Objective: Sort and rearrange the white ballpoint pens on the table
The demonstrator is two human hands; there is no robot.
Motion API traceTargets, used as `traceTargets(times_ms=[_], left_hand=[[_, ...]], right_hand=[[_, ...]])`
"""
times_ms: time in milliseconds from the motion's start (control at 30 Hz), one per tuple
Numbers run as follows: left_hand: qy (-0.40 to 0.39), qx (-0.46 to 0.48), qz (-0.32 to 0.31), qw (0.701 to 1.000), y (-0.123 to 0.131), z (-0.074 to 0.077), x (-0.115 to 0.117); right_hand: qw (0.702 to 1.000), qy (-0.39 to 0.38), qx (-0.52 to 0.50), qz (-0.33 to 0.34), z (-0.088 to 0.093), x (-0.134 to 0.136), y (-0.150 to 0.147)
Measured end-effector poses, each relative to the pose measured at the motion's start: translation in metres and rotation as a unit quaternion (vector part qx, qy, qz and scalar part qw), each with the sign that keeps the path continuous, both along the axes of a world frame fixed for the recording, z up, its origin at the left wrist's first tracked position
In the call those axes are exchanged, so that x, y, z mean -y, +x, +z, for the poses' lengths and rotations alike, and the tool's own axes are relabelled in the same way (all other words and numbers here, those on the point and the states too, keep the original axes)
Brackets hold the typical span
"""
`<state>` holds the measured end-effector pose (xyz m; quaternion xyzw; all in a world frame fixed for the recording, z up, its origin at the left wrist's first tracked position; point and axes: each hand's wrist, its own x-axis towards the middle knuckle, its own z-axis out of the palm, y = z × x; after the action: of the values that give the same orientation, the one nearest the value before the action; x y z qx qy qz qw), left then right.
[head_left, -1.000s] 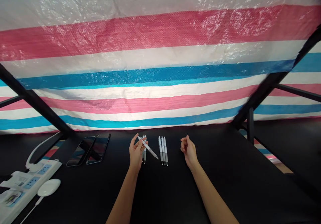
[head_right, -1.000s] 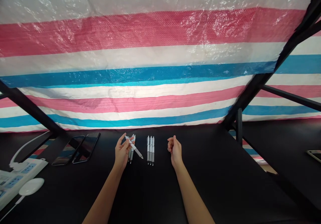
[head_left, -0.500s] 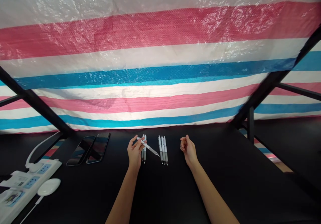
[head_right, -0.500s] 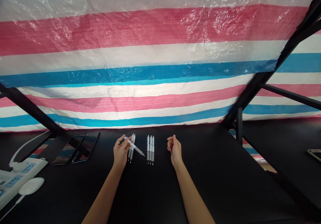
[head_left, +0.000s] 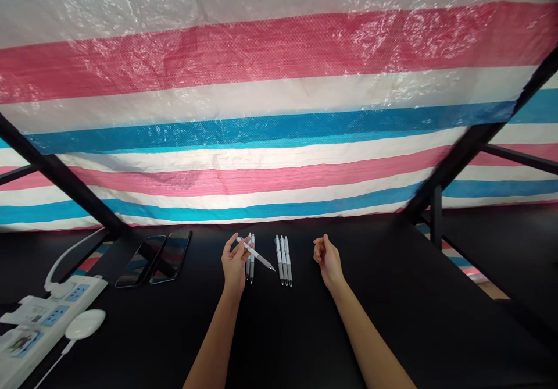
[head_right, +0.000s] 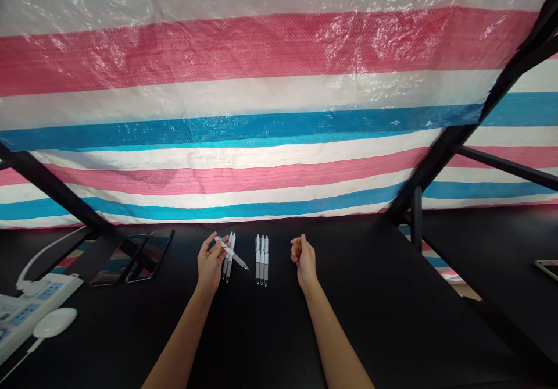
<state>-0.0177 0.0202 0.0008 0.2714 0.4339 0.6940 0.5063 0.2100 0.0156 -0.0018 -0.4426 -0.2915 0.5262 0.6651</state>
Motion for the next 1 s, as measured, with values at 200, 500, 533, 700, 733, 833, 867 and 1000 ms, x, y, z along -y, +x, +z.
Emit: traceTargets(times_ms=[200,500,533,700,733,833,867,1000], left_hand=[[-0.010,0.014,0.003,1.000,0.0012,0.0009,-0.0003],[-0.013,0.014,-0.007,1.000,0.0042,0.0046,0.0006],[-0.013,0.013,-0.009,1.000,0.0041,0.0049,0.0008],[-0.006,0.003,-0.013,1.000,0.0027,0.0031,0.0010],[-0.004,-0.002,-0.015,1.000,0.0024,0.0022,0.0008],[-0.005,-0.004,-0.011,1.000,0.0009,-0.0007,0.0002],[-0.006,-0.001,-0.007,1.000,0.0001,-0.0014,0.0000],[-0.028,-0.001,0.003,1.000,-0.0055,-0.0015,-0.0012]], right_hand=[[1.000,0.003,-0.011,0.002,-0.0020,-0.0006,0.0004],[1.000,0.002,-0.012,-0.001,-0.0041,-0.0018,-0.0001],[1.000,0.002,-0.012,-0.001,-0.0039,-0.0017,-0.0001],[1.000,0.003,-0.009,0.001,-0.0005,0.0000,-0.0006],[1.000,0.002,-0.005,0.001,0.0005,0.0005,-0.0008],[1.000,0.005,0.008,-0.010,0.0028,0.0014,-0.0020],[1.000,0.006,0.015,-0.018,0.0030,0.0014,-0.0026],[0.997,0.003,0.061,-0.039,0.0016,0.0005,-0.0049]])
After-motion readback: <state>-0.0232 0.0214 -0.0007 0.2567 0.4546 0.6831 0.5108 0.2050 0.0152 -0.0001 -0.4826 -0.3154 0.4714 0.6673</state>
